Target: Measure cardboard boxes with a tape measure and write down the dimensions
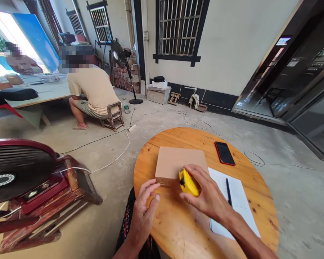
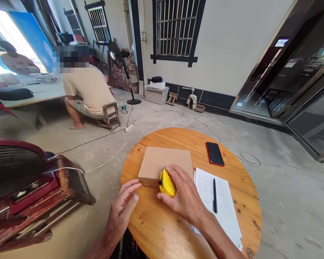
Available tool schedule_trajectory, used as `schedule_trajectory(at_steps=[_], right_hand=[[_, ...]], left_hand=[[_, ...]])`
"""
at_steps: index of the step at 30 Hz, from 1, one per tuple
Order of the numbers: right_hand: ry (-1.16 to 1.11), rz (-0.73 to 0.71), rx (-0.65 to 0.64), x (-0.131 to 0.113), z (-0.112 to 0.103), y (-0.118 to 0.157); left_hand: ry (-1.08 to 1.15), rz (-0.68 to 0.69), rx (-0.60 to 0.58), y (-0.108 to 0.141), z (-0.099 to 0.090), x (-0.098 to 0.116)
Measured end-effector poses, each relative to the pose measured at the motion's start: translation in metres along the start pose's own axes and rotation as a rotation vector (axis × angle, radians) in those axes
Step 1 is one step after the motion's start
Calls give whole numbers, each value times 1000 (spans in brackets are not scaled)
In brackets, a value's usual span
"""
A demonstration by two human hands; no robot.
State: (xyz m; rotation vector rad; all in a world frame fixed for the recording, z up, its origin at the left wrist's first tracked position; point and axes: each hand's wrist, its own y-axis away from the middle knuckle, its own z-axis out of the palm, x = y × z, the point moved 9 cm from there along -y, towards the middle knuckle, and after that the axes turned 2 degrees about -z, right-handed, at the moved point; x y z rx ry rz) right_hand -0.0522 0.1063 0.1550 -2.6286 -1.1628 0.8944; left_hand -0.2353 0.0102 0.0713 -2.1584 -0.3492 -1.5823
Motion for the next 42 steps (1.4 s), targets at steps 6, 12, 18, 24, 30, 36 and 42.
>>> schedule_trajectory(at_steps=[6, 12, 18, 24, 30, 36, 42], right_hand=[[169, -99, -191, 21, 15, -75], [130, -118, -215, 21, 11, -69], [-150, 343, 458, 88, -41, 11], [-526, 609, 350, 103, 18, 61], [-658, 568, 348, 71, 44, 56], [-530, 546, 368, 84, 30, 69], [143, 837, 171, 160, -27, 138]], left_hand=[[-40, -12, 37, 1, -5, -19], [-50, -45, 32, -3, -8, -35], [110, -120, 4, -9, 14, -47], [183, -267, -44, -13, 35, -51], [224, -211, 31, -51, 16, -39], [125, -160, 164, -53, -5, -42], [-227, 134, 116, 29, 24, -15]])
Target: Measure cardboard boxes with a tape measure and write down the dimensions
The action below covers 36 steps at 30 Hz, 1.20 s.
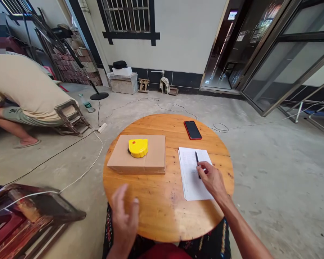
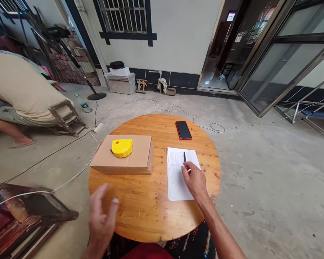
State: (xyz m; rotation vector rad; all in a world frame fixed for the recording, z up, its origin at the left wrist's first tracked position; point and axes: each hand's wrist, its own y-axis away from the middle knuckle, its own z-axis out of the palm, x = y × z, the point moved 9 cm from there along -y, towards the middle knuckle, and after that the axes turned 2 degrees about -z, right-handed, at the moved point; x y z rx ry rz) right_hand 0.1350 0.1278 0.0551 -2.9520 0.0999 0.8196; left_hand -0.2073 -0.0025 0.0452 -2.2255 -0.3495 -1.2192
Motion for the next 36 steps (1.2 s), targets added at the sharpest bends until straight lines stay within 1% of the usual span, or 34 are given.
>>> schedule_trajectory(at_steps=[2, 3, 4, 5, 7, 8, 9, 11, 13, 15, 16, 18, 21, 25, 31, 36], right_hand=[[122, 47, 8, 20, -7, -6], [152, 56, 11, 24, -6, -8], [181, 57, 10, 24, -3, -10], [203, 55, 7, 22, 1, -11], [217, 52, 1, 17, 8, -11], [210, 56, 1, 16, 9, -11], [197, 64, 6, 18, 8, -9], [153, 88, 31, 29, -4, -4], [105, 122, 75, 50, -21, 5], [68, 148, 111, 72, -36, 16], [53, 151, 119, 80, -40, 20], [27, 127, 118, 90, -40, 26], [-13, 69, 106, 90, -28, 28], [-65, 62, 96, 87, -15, 28], [-105, 89, 118, 88, -17, 35], [-102, 80, 149, 82, -18, 42]], left_hand=[[-74, 190, -226, 30, 37, 28], [-107, 261, -325, 43, 56, 40], [-136, 300, -432, 54, 77, 48], [-161, 339, -515, 62, 95, 57], [-207, 407, -631, 73, 125, 69], [-228, 436, -668, 75, 137, 74], [-247, 461, -695, 77, 147, 76], [-275, 503, -723, 79, 161, 77], [-292, 537, -718, 81, 166, 76], [-301, 560, -704, 83, 167, 74], [-305, 566, -698, 83, 167, 73], [-313, 581, -693, 85, 166, 73], [-328, 604, -685, 86, 165, 75], [-335, 611, -652, 85, 163, 77], [-336, 623, -608, 85, 159, 80], [-343, 636, -591, 85, 157, 86]])
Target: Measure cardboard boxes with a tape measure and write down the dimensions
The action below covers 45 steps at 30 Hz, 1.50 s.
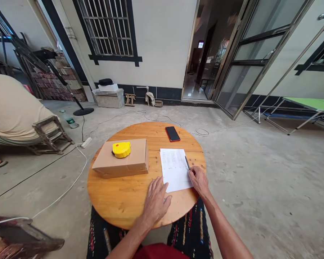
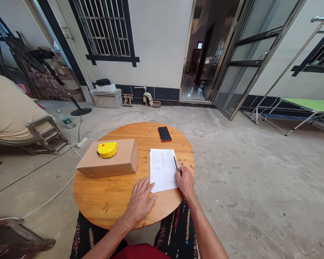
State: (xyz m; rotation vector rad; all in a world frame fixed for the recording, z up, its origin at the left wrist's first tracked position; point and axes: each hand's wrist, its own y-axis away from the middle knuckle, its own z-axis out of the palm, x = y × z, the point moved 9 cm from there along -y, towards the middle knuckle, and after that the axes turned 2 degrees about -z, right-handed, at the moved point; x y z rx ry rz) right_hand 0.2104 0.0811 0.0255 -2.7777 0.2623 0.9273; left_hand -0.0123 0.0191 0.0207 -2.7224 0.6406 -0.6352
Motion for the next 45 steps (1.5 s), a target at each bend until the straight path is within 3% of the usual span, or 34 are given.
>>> schedule_trajectory(at_steps=[13, 23, 29, 33, 38, 45], right_hand=[[-222, -15, -7, -12, 2, 54], [-678, 53, 80, -14, -9, 79], [-1069, 132, 10, -33, -22, 93], [-1219, 55, -135, -61, -33, 95], [-1116, -15, 113, -66, -60, 89], [-1110, -2, 171, -61, -51, 65]], left_hand=[[67, -22, 78, 41, -21, -7], [95, -30, 89, 40, -24, -9], [127, -37, 79, 40, -27, -10], [141, -35, 76, 39, -29, -12], [170, -34, 57, 40, -28, -14], [248, -54, 21, 36, -32, -16]])
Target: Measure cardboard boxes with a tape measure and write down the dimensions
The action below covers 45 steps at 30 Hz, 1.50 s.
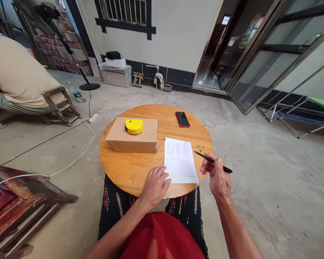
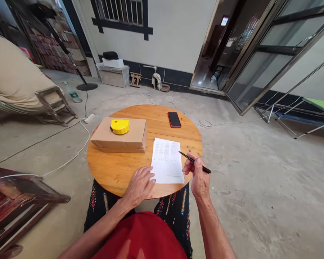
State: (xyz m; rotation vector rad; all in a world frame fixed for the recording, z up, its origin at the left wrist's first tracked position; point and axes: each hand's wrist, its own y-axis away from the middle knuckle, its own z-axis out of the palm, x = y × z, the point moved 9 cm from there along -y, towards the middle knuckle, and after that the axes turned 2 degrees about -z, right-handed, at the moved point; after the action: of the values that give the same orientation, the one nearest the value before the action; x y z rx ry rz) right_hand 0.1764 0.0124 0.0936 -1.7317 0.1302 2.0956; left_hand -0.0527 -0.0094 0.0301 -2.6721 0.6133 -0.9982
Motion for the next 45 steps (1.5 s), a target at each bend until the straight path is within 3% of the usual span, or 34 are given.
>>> schedule_trajectory(at_steps=[5, 9, 13, 17, 21, 31, 45], right_hand=[[-88, -12, 89, 13, -3, -22], [-112, 34, -5, 25, 10, -36], [-21, 37, -76, 38, 27, -43], [80, 49, -95, 57, 40, -50], [129, 57, -116, 71, 50, -52], [250, 142, -333, 100, 86, -38], [428, 140, -380, 118, 92, -34]], left_hand=[[74, -86, 64, -16, -7, -19], [124, -137, 144, -26, -12, -33], [115, -118, 169, -36, -10, -24], [-31, -77, 43, -45, 5, -9], [-153, -51, -83, -45, 19, -9], [-143, -81, -27, -43, 19, -16], [-148, -81, -48, -45, 21, -12]])
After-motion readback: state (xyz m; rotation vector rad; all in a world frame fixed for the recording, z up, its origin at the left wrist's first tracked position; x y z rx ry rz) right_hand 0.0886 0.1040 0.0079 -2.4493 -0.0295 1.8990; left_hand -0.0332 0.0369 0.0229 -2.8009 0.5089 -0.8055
